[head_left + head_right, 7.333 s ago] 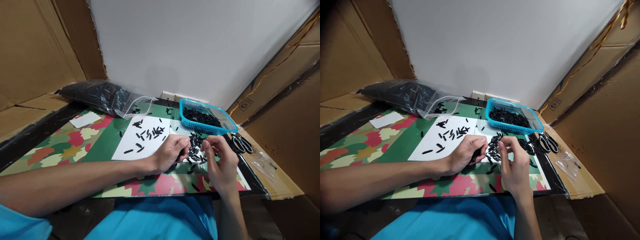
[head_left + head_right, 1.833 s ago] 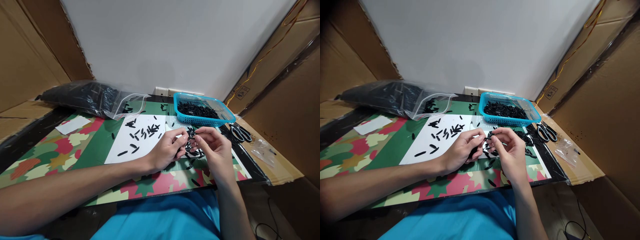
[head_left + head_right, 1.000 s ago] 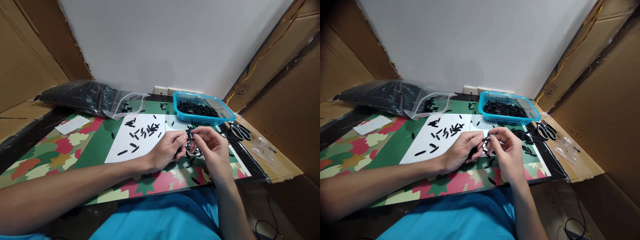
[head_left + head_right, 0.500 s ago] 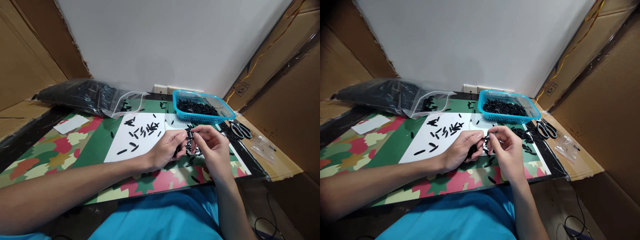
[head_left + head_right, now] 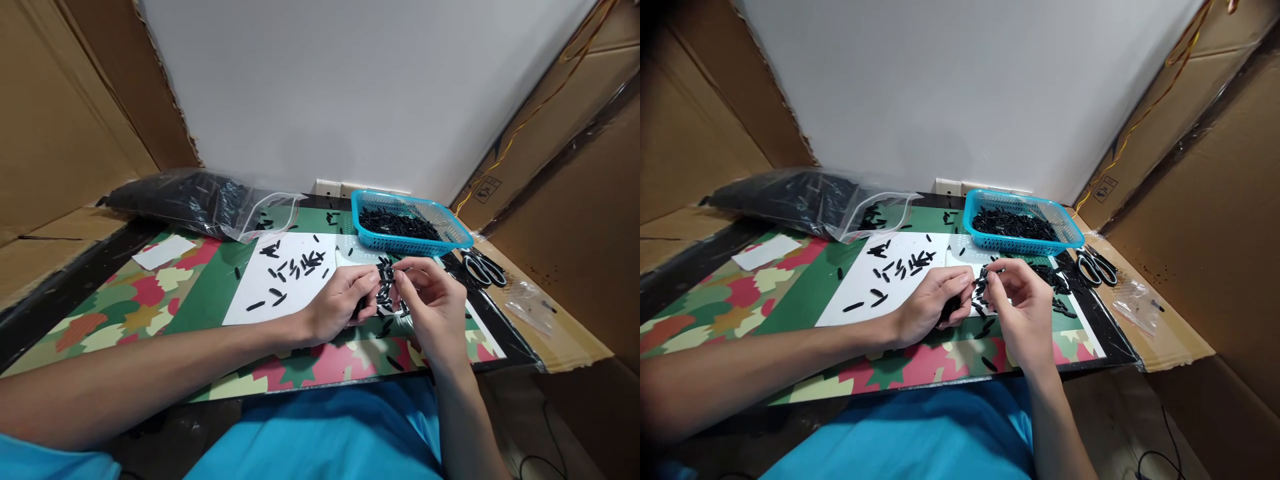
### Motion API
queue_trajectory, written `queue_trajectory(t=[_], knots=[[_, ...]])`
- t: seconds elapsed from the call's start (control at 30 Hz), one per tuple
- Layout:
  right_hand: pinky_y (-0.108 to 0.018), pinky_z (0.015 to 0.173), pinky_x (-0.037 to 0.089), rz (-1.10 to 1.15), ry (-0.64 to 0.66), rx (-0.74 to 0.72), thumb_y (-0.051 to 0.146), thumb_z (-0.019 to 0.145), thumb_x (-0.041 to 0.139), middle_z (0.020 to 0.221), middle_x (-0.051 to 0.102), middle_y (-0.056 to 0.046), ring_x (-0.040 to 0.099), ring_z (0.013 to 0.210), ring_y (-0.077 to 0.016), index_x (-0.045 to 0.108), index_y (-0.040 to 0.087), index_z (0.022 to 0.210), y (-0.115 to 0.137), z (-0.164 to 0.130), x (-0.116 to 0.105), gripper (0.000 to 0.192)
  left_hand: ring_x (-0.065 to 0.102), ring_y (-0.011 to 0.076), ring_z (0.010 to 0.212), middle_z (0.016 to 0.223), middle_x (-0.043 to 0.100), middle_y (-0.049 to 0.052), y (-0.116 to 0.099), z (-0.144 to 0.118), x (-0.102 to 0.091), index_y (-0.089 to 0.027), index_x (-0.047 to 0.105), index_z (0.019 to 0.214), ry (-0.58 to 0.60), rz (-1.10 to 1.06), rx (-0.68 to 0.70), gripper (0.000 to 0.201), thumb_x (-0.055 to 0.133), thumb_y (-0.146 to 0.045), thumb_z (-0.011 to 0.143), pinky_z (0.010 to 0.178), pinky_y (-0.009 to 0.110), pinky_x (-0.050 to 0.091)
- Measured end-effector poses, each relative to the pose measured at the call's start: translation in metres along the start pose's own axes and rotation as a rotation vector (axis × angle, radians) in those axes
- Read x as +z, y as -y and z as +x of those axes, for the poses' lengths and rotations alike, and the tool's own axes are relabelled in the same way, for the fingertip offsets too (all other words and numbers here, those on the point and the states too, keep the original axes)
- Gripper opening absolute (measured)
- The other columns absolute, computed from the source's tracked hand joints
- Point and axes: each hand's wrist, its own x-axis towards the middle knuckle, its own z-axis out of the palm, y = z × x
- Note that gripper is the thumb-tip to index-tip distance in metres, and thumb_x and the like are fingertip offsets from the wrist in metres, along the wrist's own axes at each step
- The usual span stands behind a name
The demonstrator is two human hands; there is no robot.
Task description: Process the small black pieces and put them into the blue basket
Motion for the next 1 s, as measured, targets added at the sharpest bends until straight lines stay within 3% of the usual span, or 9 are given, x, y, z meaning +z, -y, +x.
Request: queue_trajectory(t=[0.67,1.0], knots=[[-0.025,0.054,0.046,-0.005,0.047,0.004,0.031,0.102,0.070,0.064,0.065,0.004,0.057,0.056,-0.0125,0.072,0.023,0.104,-0.0020,-0.0010,0.0001,0.009,0.036,0.0053,0.043,0.056,0.051,-0.006,0.0017,0.0014,-0.0020,-0.020,0.049,0.080,0.031,0.014,0.043,0.045,0.055,-0.056,0.107,0.040,0.016,0.028],[-0.025,0.055,0.049,-0.026,0.034,-0.018,0.031,0.102,0.070,0.066,0.067,0.003,0.060,0.057,-0.0131,0.072,0.022,0.103,0.0001,-0.0017,0.0003,0.009,0.037,0.0055,0.044,0.056,0.051,-0.006,-0.0006,0.0021,-0.0006,-0.020,0.050,0.080,0.019,0.010,0.041,0.045,0.056,-0.055,0.106,0.041,0.016,0.029]])
